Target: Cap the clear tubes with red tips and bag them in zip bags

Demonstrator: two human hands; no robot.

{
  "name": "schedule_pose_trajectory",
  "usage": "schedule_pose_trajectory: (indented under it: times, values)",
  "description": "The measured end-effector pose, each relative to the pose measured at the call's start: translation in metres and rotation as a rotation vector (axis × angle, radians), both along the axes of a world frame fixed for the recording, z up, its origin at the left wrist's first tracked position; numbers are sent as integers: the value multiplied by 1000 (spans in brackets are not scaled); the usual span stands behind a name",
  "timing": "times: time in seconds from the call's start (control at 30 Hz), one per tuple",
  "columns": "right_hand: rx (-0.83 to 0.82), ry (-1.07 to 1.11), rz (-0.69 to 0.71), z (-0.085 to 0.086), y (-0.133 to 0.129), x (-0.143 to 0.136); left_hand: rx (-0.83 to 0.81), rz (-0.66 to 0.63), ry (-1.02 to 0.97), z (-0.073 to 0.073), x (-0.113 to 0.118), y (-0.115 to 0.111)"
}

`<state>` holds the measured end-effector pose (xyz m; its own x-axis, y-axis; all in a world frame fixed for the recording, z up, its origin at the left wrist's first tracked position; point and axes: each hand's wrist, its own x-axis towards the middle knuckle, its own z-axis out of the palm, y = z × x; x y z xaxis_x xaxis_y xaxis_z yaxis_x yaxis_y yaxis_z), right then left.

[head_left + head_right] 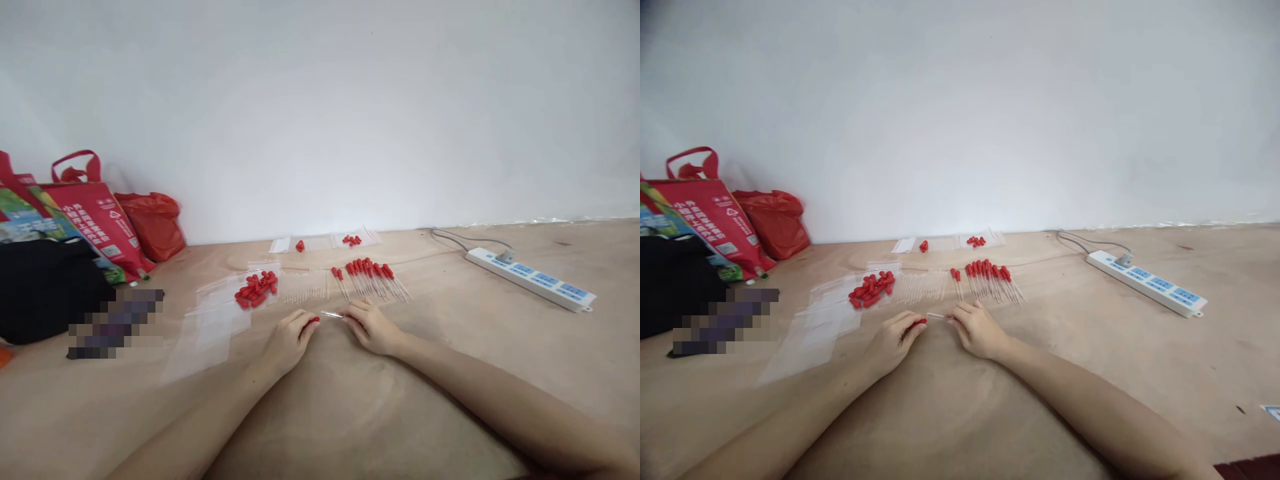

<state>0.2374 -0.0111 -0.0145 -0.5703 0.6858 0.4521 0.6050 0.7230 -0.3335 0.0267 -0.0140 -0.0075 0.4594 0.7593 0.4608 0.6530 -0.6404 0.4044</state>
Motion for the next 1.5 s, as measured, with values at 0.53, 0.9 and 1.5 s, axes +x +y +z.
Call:
schedule_pose_trajectory:
  times: [0.53,0.9,1.5]
  values:
    - [60,-94,87,5,2,6,-30,-197,25,3,-2,-5]
    - [88,-114,12,2,-9,-7,32,-203,102,-1,1,-6]
    - [0,-250,-25,28,-3,-2,-9,-159,102,6,-7,4]
